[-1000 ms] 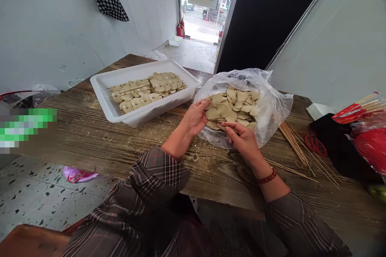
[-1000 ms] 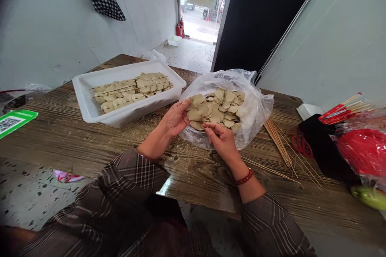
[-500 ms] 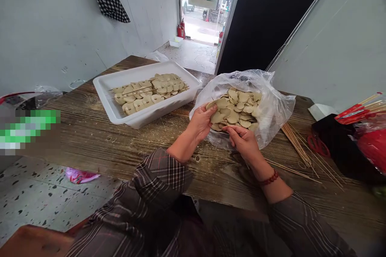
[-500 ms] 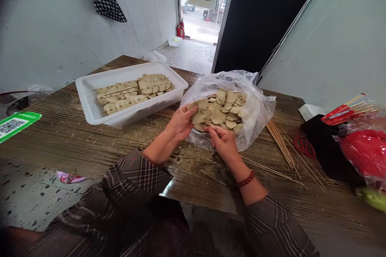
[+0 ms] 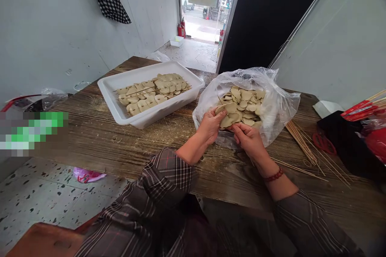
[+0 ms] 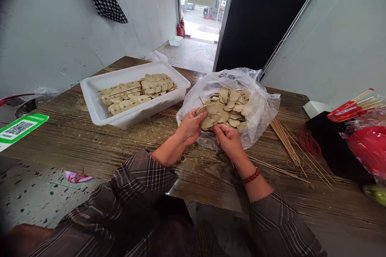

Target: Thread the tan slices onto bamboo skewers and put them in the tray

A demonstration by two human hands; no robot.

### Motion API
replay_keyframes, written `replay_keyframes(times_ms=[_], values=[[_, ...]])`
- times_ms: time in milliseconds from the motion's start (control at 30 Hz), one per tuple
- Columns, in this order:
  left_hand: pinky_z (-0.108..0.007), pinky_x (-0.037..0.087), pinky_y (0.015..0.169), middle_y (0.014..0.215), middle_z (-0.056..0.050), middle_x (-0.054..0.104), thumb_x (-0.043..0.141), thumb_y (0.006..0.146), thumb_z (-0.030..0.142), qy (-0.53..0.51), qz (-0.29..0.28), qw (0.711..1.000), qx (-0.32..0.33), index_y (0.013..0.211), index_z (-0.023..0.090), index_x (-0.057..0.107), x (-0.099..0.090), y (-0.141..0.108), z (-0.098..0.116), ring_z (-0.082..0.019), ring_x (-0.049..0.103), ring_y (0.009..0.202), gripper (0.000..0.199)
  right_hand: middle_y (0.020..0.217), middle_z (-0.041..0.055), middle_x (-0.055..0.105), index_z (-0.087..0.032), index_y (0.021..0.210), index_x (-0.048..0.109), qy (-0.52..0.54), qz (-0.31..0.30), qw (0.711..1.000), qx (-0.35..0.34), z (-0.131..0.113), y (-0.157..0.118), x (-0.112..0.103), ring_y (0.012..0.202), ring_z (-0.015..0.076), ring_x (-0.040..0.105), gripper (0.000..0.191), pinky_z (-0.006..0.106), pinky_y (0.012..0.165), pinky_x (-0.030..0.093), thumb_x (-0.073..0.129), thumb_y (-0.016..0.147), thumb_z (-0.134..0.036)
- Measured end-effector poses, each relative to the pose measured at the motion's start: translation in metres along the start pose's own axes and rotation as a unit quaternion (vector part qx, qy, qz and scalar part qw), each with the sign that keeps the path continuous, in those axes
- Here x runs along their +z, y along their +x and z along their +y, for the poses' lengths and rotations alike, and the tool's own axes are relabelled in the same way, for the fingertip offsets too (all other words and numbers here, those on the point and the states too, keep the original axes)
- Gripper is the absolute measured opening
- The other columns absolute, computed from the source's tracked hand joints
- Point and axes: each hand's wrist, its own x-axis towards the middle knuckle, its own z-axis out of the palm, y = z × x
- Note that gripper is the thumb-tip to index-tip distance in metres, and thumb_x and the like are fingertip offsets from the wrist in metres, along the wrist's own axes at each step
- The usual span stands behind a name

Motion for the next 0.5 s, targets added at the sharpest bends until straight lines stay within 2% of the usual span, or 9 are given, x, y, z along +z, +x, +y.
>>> replay_keyframes(times_ms=[167,300,433,500], values=[[-0.022,0.050,0.058,0.076,-0.002,0.071,0.079,0.070,0.030,0.010,-0.011,1.000,-0.021,0.091,0.013,0.067,-0.005,0.003,0.006,-0.012,0.064,0.062,0.030,0.046,-0.0058,0.044,-0.015,0.082,0.070,0.009,0.016,1.000,-0.012,-0.006,0.001,-0.005,0.044,0.0079,0.036,0.040,0.023,0.044,0.025,0.060,0.087,-0.053],[-0.025,0.053,0.069,0.087,-0.006,0.072,0.069,0.082,0.028,0.042,0.044,0.998,0.004,0.098,0.014,0.064,-0.016,0.010,0.020,-0.013,0.069,0.073,0.022,0.046,-0.0065,0.043,-0.015,0.087,0.071,0.045,0.102,0.994,-0.014,-0.014,0.004,-0.018,0.043,0.0075,0.034,0.037,0.022,0.042,0.025,0.062,0.086,-0.052],[-0.023,0.051,0.069,0.087,-0.006,0.071,0.064,0.086,0.026,0.162,0.073,0.982,0.065,0.096,0.014,0.064,-0.027,0.018,0.024,-0.011,0.066,0.071,0.016,0.046,-0.0070,0.042,-0.016,0.089,0.070,0.078,0.186,0.979,-0.002,-0.019,0.009,-0.031,0.039,0.0071,0.029,0.038,0.022,0.037,0.019,0.064,0.083,-0.054],[-0.023,0.051,0.070,0.086,-0.005,0.071,0.063,0.085,0.024,0.266,0.069,0.957,0.094,0.095,0.014,0.066,-0.031,0.021,0.020,-0.011,0.065,0.071,0.015,0.046,-0.0070,0.042,-0.016,0.088,0.070,0.095,0.198,0.976,-0.006,-0.020,0.010,-0.033,0.039,0.0071,0.030,0.039,0.022,0.036,0.019,0.065,0.081,-0.054]])
